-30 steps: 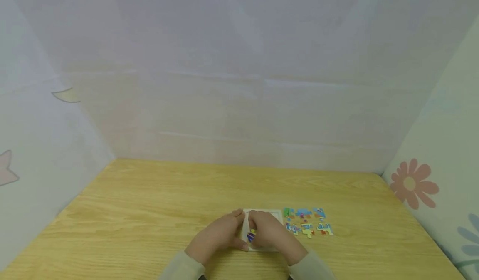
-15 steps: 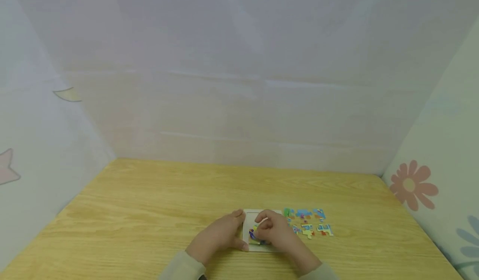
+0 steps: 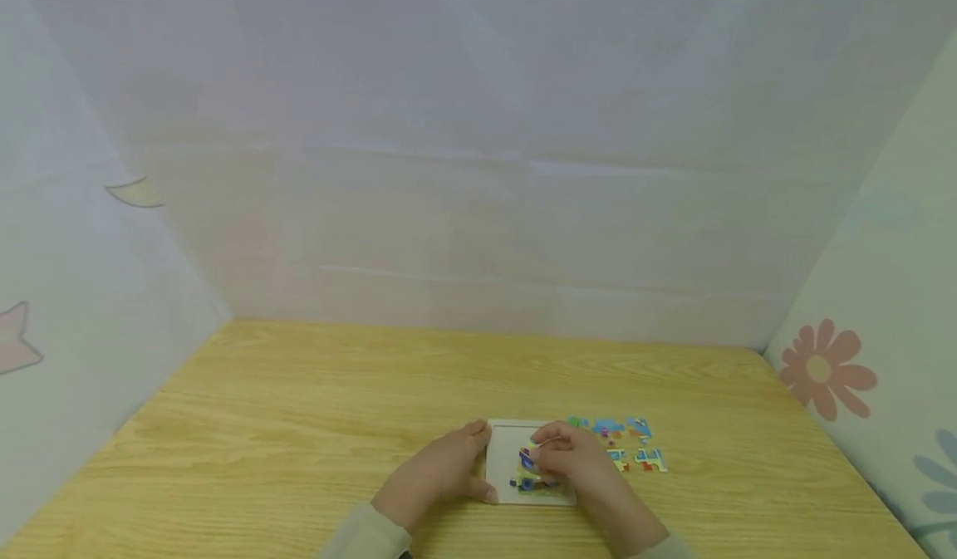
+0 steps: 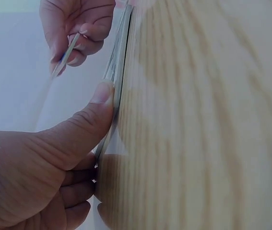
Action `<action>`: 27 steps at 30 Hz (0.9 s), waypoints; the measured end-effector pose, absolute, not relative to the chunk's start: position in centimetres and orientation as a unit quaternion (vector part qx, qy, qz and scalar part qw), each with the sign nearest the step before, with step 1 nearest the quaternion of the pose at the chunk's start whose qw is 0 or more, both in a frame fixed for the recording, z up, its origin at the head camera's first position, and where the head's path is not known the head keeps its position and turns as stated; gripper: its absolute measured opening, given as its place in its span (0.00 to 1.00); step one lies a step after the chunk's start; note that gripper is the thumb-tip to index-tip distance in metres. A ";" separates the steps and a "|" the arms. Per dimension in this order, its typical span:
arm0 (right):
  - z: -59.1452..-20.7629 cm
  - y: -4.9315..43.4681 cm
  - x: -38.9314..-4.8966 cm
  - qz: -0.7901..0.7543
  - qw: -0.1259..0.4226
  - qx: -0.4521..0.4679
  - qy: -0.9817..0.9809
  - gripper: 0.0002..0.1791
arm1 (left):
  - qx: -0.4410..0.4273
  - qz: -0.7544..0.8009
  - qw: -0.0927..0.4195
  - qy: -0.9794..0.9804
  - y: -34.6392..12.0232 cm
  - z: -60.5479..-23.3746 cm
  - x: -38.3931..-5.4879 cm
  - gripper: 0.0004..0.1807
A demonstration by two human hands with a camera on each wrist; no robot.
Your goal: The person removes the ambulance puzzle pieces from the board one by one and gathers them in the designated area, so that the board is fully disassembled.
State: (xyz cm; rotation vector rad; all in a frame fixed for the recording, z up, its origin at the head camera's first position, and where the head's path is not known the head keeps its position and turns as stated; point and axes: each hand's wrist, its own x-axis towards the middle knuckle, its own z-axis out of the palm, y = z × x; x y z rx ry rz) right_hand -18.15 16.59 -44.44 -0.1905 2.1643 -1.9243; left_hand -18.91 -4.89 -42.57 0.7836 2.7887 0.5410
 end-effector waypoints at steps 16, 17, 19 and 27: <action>-43.7 20.2 -16.7 -0.649 0.119 -0.063 0.749 0.22 | 0.262 0.187 0.104 0.941 -4.9 -42.7 -18.9 0.50; -43.7 20.5 -16.5 -0.651 0.118 -0.062 0.747 0.22 | 0.263 0.187 0.104 0.941 -4.9 -42.7 -18.9 0.50; -43.8 21.0 -16.2 -0.654 0.117 -0.062 0.744 0.21 | 0.262 0.190 0.107 0.940 -4.8 -42.7 -18.9 0.50; -44.0 23.0 -15.2 -0.638 0.112 -0.037 0.761 0.20 | 0.260 0.191 0.111 0.940 -4.9 -42.6 -18.9 0.50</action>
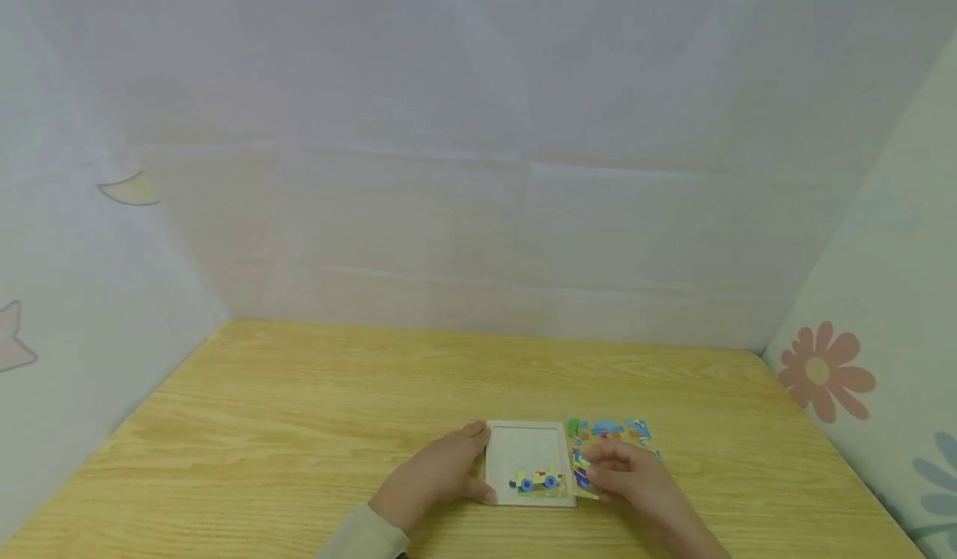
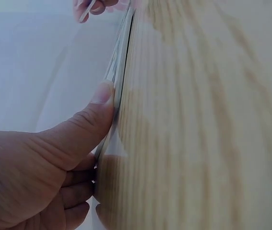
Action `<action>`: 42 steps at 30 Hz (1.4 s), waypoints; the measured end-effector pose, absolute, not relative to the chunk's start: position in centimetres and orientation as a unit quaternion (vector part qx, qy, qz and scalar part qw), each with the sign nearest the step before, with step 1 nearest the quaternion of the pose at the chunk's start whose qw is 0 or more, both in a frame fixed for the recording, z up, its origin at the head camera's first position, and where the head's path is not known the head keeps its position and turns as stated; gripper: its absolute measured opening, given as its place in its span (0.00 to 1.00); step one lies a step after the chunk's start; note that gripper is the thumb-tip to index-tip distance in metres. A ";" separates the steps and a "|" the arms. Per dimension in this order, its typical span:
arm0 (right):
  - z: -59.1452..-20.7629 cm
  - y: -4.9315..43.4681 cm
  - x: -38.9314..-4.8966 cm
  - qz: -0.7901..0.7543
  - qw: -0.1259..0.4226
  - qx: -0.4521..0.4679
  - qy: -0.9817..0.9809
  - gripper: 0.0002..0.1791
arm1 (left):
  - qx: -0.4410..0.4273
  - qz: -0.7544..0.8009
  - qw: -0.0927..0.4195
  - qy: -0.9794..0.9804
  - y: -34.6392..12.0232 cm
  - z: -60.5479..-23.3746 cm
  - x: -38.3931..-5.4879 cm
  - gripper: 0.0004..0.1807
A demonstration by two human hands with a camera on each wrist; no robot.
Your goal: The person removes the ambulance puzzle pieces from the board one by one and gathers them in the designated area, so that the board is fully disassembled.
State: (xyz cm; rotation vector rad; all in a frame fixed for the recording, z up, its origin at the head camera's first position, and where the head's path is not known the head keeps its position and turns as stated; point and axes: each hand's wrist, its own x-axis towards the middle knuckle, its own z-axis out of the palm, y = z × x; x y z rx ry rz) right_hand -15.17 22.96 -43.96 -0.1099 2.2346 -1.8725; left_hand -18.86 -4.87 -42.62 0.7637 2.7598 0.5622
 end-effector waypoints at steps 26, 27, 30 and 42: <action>-44.2 22.7 -14.9 -0.486 0.069 -0.033 0.871 0.12 | 0.257 0.190 0.118 0.940 -5.0 -42.8 -19.0 0.50; -44.2 22.7 -14.9 -0.480 0.068 -0.039 0.874 0.11 | 0.257 0.191 0.118 0.940 -5.0 -42.8 -19.0 0.50; -44.1 22.5 -15.0 -0.463 0.065 -0.053 0.882 0.09 | 0.257 0.190 0.121 0.940 -5.0 -42.8 -19.0 0.51; -43.9 22.2 -14.9 -0.444 0.052 -0.039 0.893 0.12 | 0.258 0.192 0.118 0.939 -4.9 -42.7 -18.9 0.50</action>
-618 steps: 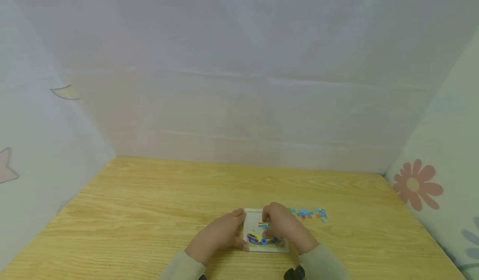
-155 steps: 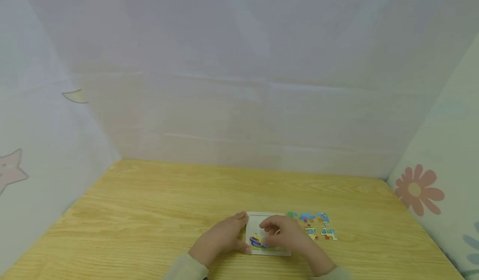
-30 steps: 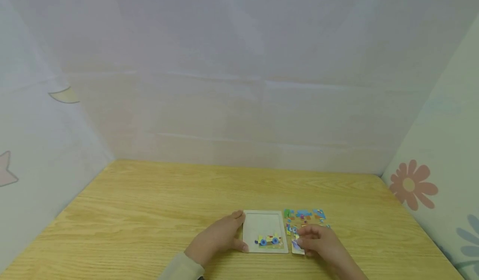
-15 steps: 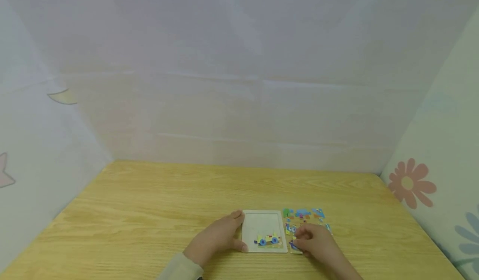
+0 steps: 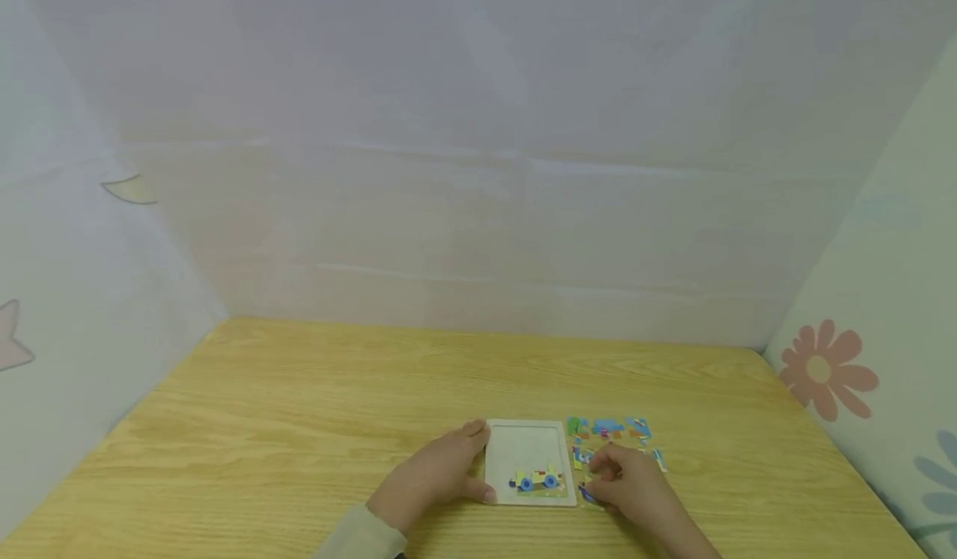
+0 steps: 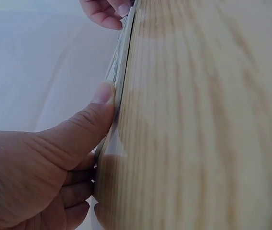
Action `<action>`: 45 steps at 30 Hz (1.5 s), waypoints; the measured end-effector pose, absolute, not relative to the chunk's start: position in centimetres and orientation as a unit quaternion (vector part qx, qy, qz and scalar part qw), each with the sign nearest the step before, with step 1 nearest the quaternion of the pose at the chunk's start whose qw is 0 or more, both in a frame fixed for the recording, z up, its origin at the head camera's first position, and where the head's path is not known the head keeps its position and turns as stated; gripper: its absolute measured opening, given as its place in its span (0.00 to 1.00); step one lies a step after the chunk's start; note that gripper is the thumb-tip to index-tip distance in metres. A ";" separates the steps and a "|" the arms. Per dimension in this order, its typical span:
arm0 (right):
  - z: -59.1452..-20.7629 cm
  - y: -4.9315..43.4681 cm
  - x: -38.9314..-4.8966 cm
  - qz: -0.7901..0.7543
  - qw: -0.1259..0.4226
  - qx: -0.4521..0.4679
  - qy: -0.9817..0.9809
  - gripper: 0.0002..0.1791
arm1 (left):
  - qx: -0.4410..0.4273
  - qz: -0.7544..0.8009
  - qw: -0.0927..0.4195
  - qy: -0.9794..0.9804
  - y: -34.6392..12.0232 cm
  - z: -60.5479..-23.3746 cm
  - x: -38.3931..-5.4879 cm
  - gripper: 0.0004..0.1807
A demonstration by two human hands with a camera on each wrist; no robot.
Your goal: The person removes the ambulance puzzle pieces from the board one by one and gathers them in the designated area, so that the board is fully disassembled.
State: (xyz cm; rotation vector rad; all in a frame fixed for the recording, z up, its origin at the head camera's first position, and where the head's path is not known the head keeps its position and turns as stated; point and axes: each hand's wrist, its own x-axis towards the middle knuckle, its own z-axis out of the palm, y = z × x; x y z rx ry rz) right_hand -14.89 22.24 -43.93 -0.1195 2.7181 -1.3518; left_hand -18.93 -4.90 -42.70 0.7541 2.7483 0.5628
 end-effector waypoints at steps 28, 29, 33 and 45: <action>-41.5 21.0 -15.5 -0.388 -0.065 -0.106 0.913 0.09 | 0.256 0.192 0.115 0.940 -4.9 -43.0 -18.9 0.50; -41.6 20.9 -15.7 -0.386 -0.064 -0.119 0.912 0.09 | 0.256 0.192 0.115 0.940 -4.9 -43.0 -18.9 0.50; -41.9 20.5 -16.0 -0.390 -0.047 -0.160 0.906 0.12 | 0.258 0.192 0.114 0.940 -4.9 -43.1 -18.8 0.50; -41.9 18.8 -16.4 -0.382 0.051 -0.201 0.900 0.21 | 0.253 0.212 0.125 0.936 -5.2 -43.1 -18.9 0.49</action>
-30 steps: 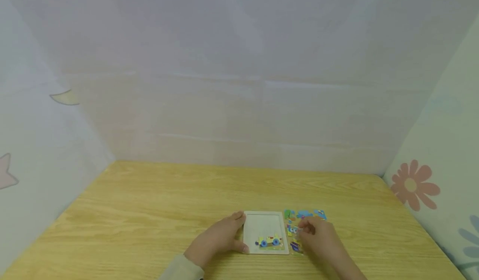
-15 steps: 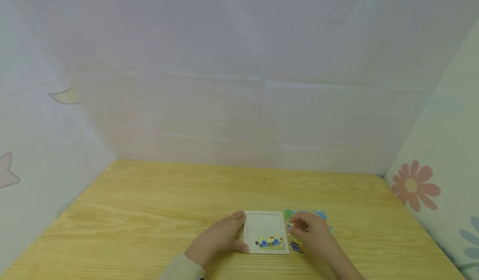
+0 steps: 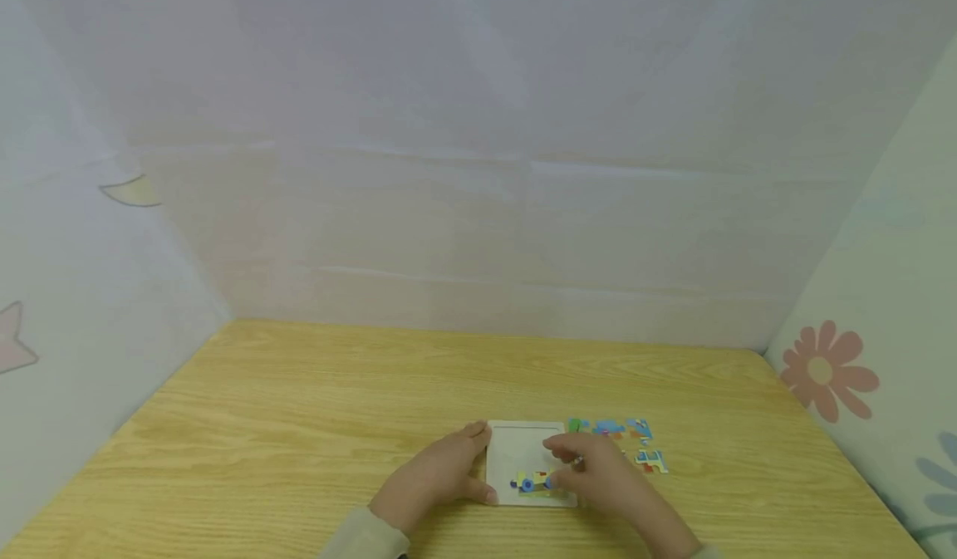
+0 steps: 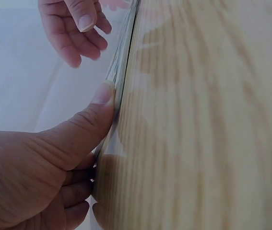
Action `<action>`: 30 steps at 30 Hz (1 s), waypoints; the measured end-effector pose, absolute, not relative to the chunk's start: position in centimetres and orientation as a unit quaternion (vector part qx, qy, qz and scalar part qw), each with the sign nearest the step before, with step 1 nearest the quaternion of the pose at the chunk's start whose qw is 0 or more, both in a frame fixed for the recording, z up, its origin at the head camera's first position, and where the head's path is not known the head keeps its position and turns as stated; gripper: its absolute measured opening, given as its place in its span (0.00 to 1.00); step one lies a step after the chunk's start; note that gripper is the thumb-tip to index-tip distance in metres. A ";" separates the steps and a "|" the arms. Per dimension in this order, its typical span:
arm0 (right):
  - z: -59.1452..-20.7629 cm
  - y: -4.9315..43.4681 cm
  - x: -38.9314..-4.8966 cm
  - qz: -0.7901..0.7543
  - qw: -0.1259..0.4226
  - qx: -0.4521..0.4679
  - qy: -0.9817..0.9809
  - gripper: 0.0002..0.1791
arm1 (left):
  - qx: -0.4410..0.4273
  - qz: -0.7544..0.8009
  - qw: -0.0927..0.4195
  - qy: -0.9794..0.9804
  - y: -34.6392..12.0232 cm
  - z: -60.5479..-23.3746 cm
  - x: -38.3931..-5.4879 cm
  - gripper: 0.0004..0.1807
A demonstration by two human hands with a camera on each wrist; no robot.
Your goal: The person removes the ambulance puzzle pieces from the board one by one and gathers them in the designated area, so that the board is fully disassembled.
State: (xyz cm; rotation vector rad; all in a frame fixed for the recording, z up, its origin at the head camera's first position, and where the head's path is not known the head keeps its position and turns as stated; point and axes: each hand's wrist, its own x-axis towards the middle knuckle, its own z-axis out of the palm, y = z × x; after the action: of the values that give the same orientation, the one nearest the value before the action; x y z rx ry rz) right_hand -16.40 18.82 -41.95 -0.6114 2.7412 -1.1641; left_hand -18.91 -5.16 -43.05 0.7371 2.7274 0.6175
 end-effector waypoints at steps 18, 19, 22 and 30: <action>-42.2 16.5 -17.1 -0.325 0.081 -0.272 0.902 0.19 | 0.255 0.207 0.122 0.937 -5.1 -43.1 -19.0 0.49; -42.3 16.5 -17.1 -0.322 0.084 -0.276 0.902 0.19 | 0.255 0.206 0.122 0.937 -5.0 -43.1 -19.0 0.49; -42.3 16.3 -17.2 -0.302 0.089 -0.284 0.906 0.19 | 0.257 0.206 0.121 0.937 -5.0 -43.1 -19.1 0.49; -42.3 15.9 -17.5 -0.272 0.096 -0.293 0.912 0.14 | 0.262 0.205 0.115 0.936 -5.0 -43.1 -19.1 0.50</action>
State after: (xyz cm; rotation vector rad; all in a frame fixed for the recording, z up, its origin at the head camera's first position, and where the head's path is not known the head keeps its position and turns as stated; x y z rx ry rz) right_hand -17.48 15.94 -42.26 -0.8671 2.7015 -0.8056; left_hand -19.06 -4.96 -43.12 0.7688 2.7420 0.6021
